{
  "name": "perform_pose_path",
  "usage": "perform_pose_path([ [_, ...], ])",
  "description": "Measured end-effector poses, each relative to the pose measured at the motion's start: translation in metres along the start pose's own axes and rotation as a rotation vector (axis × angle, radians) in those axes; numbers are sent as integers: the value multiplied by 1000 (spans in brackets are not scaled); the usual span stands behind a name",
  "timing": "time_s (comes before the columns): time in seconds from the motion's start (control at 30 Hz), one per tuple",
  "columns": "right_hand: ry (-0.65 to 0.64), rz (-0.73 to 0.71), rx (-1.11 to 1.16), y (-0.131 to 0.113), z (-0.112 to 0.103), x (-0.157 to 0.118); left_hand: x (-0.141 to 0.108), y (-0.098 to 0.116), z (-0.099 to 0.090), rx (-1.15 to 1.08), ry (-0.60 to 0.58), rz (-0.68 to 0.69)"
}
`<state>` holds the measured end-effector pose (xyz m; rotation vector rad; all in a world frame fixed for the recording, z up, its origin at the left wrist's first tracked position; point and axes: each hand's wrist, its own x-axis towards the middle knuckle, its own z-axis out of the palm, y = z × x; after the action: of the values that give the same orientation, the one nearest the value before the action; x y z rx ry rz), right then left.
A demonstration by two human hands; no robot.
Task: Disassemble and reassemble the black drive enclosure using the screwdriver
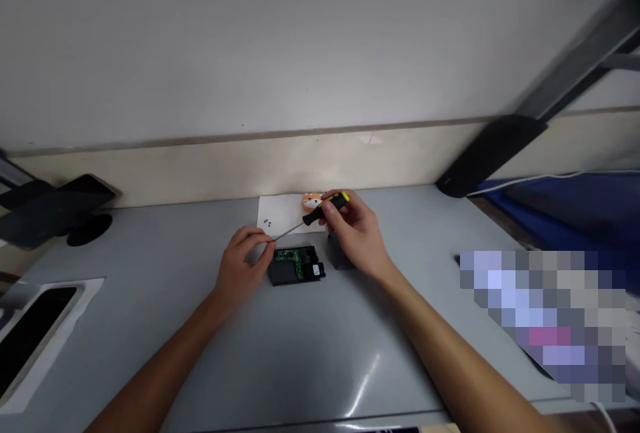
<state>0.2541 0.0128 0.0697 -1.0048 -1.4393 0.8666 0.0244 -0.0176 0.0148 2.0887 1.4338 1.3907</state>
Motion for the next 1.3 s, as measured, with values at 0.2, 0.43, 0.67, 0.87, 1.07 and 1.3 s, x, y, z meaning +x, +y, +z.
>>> perform_pose_path([
  [0.2,15,4,-9,-3,-2,0,0,0,-2,-20,12,14],
  [0.43,14,17,25,-1,-4,2,1,5,-3,-45,19,10],
  [0.67,18,11,12,0,-4,2,0,3,-1,-37,33,21],
  [0.87,41,5,-24,-4,-4,1,-1,3,-1,-37,43,33],
  [1.07,26,4,-37,-4,-3,1,-2,3,0,-24,63,55],
  [1.3,33,21,-24,0,-2,1,-2,1,3,-61,56,66],
])
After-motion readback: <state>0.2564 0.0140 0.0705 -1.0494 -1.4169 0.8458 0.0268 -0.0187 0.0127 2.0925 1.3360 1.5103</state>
